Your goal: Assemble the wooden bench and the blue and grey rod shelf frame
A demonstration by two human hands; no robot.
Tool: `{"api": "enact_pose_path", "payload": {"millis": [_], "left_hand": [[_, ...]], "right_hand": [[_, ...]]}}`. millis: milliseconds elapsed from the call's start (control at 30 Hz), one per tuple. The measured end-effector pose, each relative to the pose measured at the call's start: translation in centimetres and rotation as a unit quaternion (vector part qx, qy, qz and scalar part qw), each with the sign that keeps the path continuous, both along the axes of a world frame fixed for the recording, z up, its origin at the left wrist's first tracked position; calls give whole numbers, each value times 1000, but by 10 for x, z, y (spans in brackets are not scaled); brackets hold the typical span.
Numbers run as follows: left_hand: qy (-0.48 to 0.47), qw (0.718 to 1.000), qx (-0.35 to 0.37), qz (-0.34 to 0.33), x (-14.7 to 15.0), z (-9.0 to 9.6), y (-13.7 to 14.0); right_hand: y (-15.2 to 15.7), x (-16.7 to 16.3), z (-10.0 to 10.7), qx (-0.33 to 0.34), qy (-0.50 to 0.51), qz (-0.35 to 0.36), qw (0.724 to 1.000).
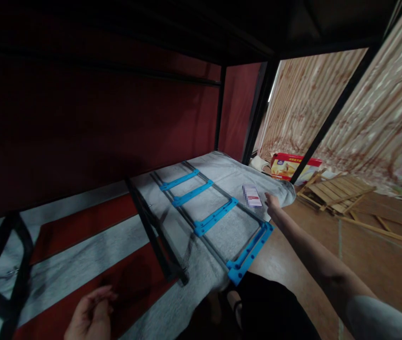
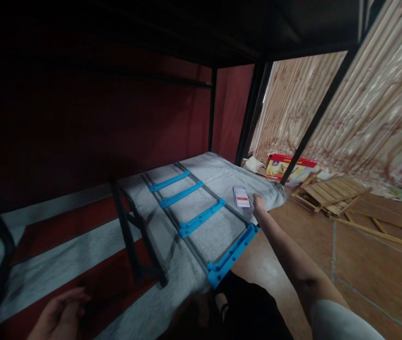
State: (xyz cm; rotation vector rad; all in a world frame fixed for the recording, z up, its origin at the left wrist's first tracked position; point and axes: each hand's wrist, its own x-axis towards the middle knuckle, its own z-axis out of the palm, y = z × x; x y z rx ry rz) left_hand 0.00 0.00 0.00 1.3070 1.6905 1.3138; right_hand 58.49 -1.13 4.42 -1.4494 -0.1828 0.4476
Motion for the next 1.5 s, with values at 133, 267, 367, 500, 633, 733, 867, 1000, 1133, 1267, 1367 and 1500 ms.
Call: {"api": "enact_pose_path", "payload": {"millis": [133, 267, 367, 500, 633, 733, 867, 1000, 1133, 1267, 1367, 1500], "left_hand": [[73, 996, 49, -19, -1, 21, -15], [219, 957, 179, -70, -4, 29, -39], [328, 895, 283, -106, -8, 35, -61], [393, 823, 400, -93, -24, 50, -96], [341, 828, 445, -24, -53, 70, -123], [207, 879, 397, 166, -83, 78, -120], [-76, 916, 219, 327, -137, 65, -93], [-29, 984, -28, 174, -185, 40, -83], [150, 973, -165, 64, -197, 31, -93], [247, 929, -270, -45, -180, 32, -97], [285, 913, -287, -55, -171, 32, -97], [271, 922, -269, -63, -174, 26, -96]], "right_hand": [[-42, -55, 11, 66, -2, 63, 996], [-78, -137, 17, 95, -8, 176, 980], [-86, -203, 30, 104, -21, 214, 971], [-88, -287, 64, 151, -132, 249, 948], [-99, -369, 81, 188, -259, 406, 856], [-95, -424, 57, 172, -273, 564, 760], [-70, -469, 0, 108, -273, 610, 736], [-53, -470, -24, 47, -340, 644, 684], [-50, -453, -18, 18, -372, 705, 603], [-51, -438, -16, -26, -385, 722, 575], [-49, -425, -21, -88, -328, 761, 553], [-48, -411, -32, -128, -206, 812, 531]]}}
